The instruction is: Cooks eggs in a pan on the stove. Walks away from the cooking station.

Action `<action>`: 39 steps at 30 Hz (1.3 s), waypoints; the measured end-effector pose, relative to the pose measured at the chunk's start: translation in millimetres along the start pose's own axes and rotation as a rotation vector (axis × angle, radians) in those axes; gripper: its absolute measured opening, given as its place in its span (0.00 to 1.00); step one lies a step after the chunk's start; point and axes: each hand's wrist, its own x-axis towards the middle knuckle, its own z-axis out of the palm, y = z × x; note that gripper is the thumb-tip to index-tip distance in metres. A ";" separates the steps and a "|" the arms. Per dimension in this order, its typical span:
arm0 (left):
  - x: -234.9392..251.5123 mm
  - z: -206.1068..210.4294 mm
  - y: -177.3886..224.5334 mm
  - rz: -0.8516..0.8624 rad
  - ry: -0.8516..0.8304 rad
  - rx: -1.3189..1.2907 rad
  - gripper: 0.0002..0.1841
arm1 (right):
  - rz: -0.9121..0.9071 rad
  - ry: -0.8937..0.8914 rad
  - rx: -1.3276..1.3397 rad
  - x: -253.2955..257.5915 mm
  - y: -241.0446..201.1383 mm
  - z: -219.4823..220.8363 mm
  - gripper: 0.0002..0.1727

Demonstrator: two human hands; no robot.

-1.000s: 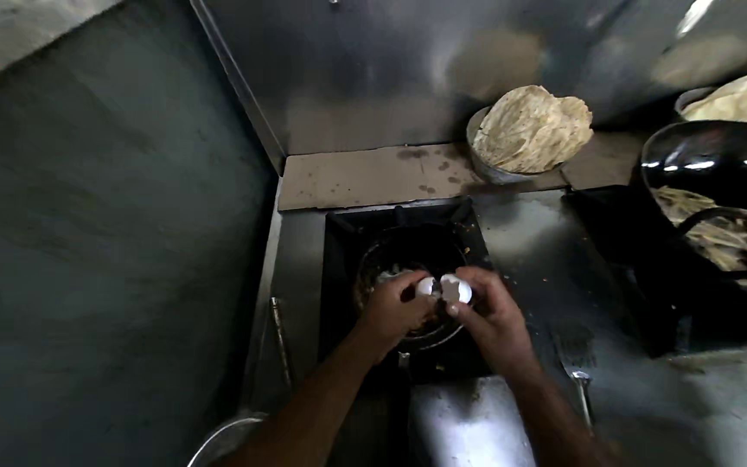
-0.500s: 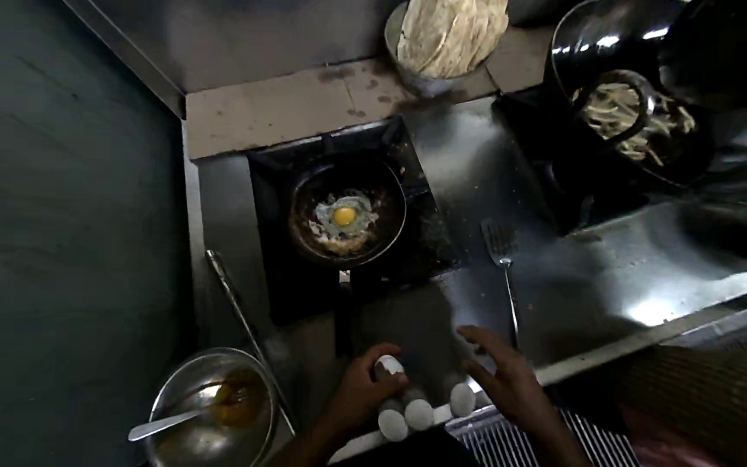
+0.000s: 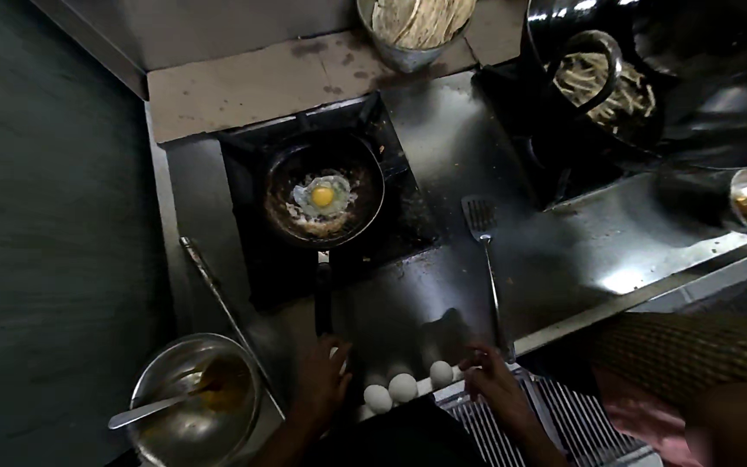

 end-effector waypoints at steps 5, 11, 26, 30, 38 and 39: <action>-5.7 11.6 -2.5 0.068 0.124 0.014 0.27 | -0.187 -0.023 -0.375 -1.9 5.8 11.4 0.41; -8.0 19.3 -6.1 0.083 0.160 0.008 0.27 | -0.313 -0.175 -0.701 16.0 -20.9 56.9 0.26; -12.9 21.8 -7.1 0.154 0.309 -0.067 0.31 | 0.073 0.104 0.367 -13.8 20.4 -22.8 0.27; -20.1 19.3 -8.6 0.204 0.417 -0.050 0.29 | -0.157 0.158 -0.391 -18.6 24.8 -3.4 0.26; -47.9 -0.7 -0.9 0.318 0.413 -0.154 0.24 | -0.499 0.432 -0.550 -18.6 37.4 18.0 0.23; -49.4 -4.2 2.8 0.348 0.407 -0.194 0.23 | -0.489 0.399 -0.589 -15.1 43.0 19.6 0.23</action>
